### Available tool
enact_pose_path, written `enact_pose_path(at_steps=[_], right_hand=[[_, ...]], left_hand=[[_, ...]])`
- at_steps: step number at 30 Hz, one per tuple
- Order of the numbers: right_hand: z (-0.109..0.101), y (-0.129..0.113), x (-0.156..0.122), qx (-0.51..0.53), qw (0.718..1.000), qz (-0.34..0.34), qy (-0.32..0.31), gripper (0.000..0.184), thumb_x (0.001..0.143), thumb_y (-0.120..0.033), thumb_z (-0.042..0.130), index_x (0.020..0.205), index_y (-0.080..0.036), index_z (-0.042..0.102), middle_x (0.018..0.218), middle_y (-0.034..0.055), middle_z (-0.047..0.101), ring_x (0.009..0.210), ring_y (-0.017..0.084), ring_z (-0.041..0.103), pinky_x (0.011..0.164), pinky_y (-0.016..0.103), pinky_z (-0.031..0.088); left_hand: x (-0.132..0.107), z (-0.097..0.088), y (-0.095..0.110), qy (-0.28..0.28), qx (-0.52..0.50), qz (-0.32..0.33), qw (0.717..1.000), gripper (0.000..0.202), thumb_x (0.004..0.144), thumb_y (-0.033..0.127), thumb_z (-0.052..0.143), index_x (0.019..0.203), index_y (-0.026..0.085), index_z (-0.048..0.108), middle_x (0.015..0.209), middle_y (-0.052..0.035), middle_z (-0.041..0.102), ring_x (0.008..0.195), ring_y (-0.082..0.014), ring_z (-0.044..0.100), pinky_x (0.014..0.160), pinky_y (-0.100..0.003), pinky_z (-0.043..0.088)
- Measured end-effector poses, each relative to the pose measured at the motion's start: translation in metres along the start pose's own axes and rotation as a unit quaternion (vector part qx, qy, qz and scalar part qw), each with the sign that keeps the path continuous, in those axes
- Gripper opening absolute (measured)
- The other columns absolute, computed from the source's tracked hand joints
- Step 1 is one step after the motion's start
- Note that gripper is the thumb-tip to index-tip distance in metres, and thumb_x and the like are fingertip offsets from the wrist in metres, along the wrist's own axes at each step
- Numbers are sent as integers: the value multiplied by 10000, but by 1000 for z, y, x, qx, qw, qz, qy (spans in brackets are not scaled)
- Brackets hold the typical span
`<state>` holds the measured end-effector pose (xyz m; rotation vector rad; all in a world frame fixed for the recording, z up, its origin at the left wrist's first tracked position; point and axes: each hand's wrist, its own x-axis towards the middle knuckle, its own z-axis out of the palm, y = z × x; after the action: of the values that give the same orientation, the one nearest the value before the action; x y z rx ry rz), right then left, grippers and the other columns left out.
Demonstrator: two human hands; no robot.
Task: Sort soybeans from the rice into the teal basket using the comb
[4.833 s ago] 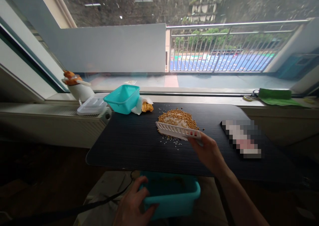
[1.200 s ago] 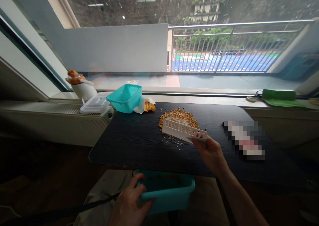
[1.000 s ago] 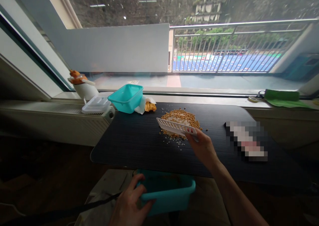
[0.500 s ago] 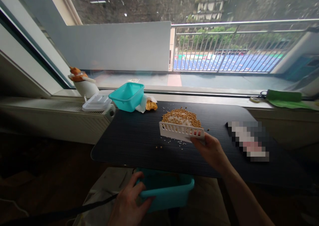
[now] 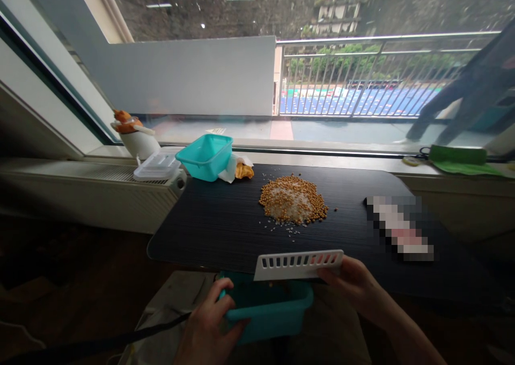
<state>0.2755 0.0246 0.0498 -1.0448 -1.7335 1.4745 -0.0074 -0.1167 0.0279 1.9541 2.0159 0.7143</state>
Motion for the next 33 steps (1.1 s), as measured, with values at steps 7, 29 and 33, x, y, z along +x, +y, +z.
enact_pose_path(at_steps=[7,29,33], right_hand=[[-34,13,-1,-31,967,-28,250,333,745,-490,736,929,-214,762,936,87,775,920,305,696,869,429,537],[-68,20,2,-57,958,-7,281,360,664,-492,783,870,-197,771,846,77,775,854,308,705,784,424,568],[-68,23,-3,-24,962,0,271,385,657,-516,791,873,-196,776,893,87,779,896,319,707,846,451,558]], left_hand=[[4,9,11,-27,11,19,999,174,691,151,731,666,230,578,1161,-47,656,848,-210,738,691,-243,578],[8,18,22,-60,0,67,996,157,683,129,692,698,236,579,1186,-39,653,839,-182,739,696,-218,573],[8,19,25,-57,-2,67,996,161,682,141,705,693,236,576,1184,-40,653,860,-194,735,715,-235,576]])
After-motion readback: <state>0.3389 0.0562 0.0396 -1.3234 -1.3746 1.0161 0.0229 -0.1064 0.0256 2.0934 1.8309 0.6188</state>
